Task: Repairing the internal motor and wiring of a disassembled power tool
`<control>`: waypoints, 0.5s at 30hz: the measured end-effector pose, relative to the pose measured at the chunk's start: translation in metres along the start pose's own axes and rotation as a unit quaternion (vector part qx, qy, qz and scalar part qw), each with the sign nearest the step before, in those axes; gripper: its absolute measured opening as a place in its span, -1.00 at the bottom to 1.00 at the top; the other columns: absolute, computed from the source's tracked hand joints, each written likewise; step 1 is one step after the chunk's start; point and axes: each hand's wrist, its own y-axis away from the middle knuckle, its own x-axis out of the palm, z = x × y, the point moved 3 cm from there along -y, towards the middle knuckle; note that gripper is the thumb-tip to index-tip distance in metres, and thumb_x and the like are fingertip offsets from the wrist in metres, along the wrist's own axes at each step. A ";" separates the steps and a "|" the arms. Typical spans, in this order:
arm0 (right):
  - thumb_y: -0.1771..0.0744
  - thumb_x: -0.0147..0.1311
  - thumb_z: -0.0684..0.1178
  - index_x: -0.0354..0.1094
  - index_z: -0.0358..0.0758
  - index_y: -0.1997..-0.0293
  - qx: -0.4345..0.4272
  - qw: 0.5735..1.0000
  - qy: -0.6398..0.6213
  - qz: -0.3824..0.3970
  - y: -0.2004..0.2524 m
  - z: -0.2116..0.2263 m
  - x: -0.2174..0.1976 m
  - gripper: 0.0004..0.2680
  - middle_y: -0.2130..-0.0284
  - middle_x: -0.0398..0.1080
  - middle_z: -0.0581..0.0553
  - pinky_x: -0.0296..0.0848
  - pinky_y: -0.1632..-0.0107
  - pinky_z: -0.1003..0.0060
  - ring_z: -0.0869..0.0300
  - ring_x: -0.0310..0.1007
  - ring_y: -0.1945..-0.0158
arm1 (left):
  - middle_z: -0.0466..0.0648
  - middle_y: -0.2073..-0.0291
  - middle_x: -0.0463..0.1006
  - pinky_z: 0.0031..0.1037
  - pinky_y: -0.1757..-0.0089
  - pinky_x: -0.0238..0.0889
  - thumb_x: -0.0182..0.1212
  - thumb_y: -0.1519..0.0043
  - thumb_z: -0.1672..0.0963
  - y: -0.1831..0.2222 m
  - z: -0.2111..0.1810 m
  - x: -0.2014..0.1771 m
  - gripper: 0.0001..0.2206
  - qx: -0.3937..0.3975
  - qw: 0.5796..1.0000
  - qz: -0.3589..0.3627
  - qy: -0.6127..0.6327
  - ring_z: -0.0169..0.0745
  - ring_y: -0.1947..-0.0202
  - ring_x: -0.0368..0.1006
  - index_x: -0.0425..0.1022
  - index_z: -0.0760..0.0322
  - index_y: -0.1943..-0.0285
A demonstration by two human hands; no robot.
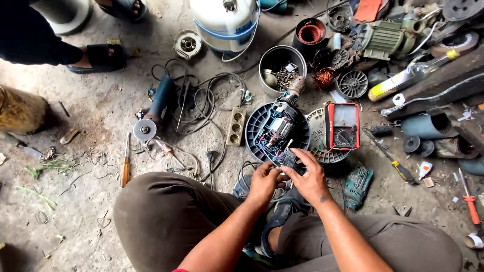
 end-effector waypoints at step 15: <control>-0.36 0.53 -0.02 0.57 -0.23 -0.43 0.014 0.999 -0.035 -0.019 0.004 0.001 -0.001 -0.56 -0.16 0.63 -0.36 0.57 -0.34 -0.21 -0.27 0.67 -0.25 | 0.09 -0.01 0.81 -0.05 0.00 0.73 0.14 -0.64 0.05 0.008 0.001 0.002 -0.72 -0.006 0.999 0.043 0.022 0.08 0.03 0.82 0.64 0.28 -0.34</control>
